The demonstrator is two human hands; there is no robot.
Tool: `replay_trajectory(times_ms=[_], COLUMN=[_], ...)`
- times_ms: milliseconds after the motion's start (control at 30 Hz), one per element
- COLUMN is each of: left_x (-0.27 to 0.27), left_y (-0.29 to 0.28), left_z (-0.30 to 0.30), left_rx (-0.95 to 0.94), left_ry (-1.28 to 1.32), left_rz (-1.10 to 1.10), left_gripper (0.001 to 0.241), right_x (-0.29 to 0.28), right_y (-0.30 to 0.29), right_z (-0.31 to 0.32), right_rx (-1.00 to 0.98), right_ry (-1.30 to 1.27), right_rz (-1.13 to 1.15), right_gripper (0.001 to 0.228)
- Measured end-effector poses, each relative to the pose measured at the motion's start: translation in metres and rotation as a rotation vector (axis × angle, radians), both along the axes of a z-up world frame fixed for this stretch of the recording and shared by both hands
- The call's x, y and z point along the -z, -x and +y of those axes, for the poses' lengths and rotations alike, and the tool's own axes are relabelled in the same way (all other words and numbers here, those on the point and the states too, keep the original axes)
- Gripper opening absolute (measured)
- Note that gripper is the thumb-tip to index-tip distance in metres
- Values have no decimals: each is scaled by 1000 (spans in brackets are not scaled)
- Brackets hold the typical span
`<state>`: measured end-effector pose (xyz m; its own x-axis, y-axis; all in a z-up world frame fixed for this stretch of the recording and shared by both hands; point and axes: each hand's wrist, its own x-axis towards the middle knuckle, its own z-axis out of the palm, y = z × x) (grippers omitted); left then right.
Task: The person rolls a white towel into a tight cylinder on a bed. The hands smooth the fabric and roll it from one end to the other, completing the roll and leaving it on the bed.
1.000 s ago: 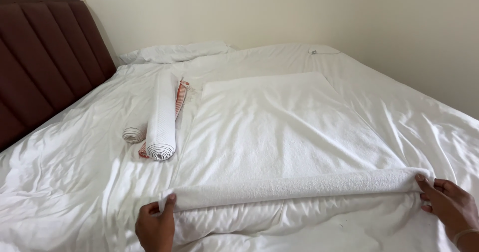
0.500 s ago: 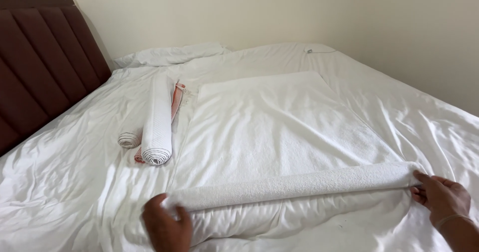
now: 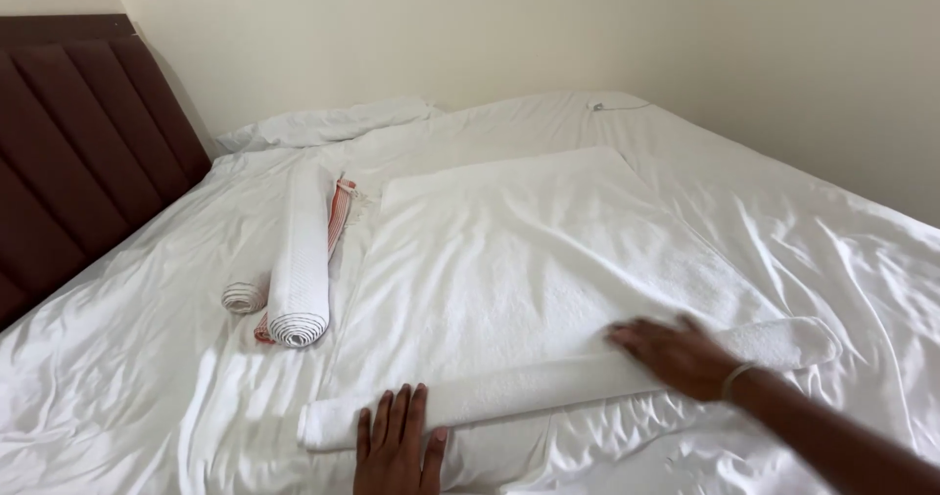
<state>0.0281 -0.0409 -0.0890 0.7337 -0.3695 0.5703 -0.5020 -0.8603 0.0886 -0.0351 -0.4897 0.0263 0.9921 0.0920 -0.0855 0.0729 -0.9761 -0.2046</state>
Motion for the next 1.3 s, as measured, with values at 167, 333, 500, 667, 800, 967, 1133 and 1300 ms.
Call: replay_trajectory(times_ms=[167,333,500,667,800,967,1133,1300], left_x=[-25,-30,-10,-2,-19,-28,-27,-41], left_y=[20,18,4,-4,15,19,24,34], left_z=[-7,-17,5,2,0,-5,-2,0], left_rx=[-39,-64,9,23,32,22,27,55], left_ry=[26,2,3,66,95,147,124,148], left_rz=[144,179,111,178,173,205,238,320], left_gripper=[66,70,70,66,65,66,68,70], right_x=[47,29,63,68,49,12,40,6], right_y=[4,53,74,81,90,76,36,46], right_z=[-134,-58,28,17,42,111,181,189], right_rx=[258,416,150,206,271,389,-86,-14], right_ry=[558,398,136,144,191,298,-34,3], right_rz=[85,-202,-622,-580,-481,-187,-454,-150], right_gripper=[76,62,70,70,71,75,66,64])
